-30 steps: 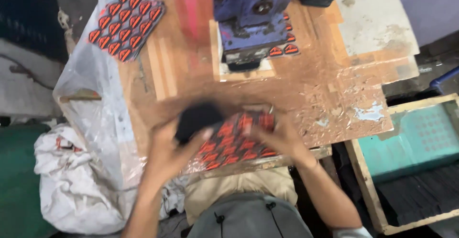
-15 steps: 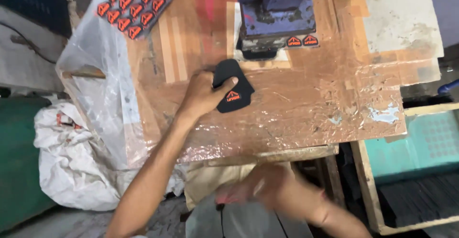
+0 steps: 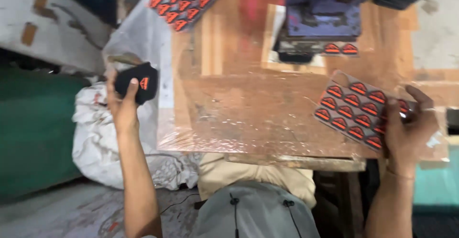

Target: The person uses a manual press to stamp a logo onto small black items, then places them into clear plastic packaging. They repeatedly pick up the packaged items and arrange them on the workbench.

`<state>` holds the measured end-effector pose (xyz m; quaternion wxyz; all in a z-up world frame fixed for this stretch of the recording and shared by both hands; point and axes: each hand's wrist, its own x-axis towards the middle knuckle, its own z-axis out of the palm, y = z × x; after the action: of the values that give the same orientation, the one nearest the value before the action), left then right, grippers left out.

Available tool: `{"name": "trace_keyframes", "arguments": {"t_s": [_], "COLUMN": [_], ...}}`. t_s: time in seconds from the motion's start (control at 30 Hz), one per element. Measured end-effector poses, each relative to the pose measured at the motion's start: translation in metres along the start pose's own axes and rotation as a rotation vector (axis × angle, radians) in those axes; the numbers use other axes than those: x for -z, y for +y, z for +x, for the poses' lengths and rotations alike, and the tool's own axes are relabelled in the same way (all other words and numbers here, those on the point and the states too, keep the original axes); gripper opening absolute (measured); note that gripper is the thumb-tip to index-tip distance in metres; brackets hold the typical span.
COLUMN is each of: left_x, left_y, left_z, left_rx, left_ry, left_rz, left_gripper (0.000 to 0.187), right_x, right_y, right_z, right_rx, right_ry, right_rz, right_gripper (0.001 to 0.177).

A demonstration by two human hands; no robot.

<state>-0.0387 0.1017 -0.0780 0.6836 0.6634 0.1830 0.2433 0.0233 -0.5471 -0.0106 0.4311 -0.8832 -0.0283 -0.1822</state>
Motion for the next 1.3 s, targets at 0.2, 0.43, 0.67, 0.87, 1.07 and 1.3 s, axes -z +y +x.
{"name": "trace_keyframes", "arguments": {"t_s": [0.2, 0.43, 0.67, 0.87, 1.07, 1.3], "left_x": [0.038, -0.209, -0.337, -0.348, -0.246, -0.168], "left_y": [-0.079, 0.084, 0.052, 0.042, 0.102, 0.092], "left_z": [0.015, 0.010, 0.008, 0.004, -0.024, -0.050], "left_rx": [0.057, -0.050, -0.144, -0.249, -0.025, 0.335], "left_ry": [-0.128, -0.538, -0.849, -0.667, -0.863, -0.605], "left_rz": [0.936, 0.224, -0.169, 0.274, -0.185, 0.163], "left_gripper": [0.067, 0.083, 0.102, 0.088, 0.099, 0.054], "right_x": [-0.010, 0.002, 0.042, 0.004, -0.037, -0.020], "right_y": [-0.042, -0.035, -0.050, -0.075, -0.041, -0.064], "right_z": [0.008, 0.019, 0.071, 0.192, 0.274, 0.223], "right_rx": [0.008, -0.070, 0.171, 0.576, 0.643, 0.528], "right_ry": [0.060, 0.076, 0.079, 0.054, -0.065, -0.067], "right_rz": [-0.178, -0.187, -0.626, -0.454, -0.501, -0.359], "right_gripper": [0.025, 0.032, 0.043, 0.047, 0.042, 0.023]}}
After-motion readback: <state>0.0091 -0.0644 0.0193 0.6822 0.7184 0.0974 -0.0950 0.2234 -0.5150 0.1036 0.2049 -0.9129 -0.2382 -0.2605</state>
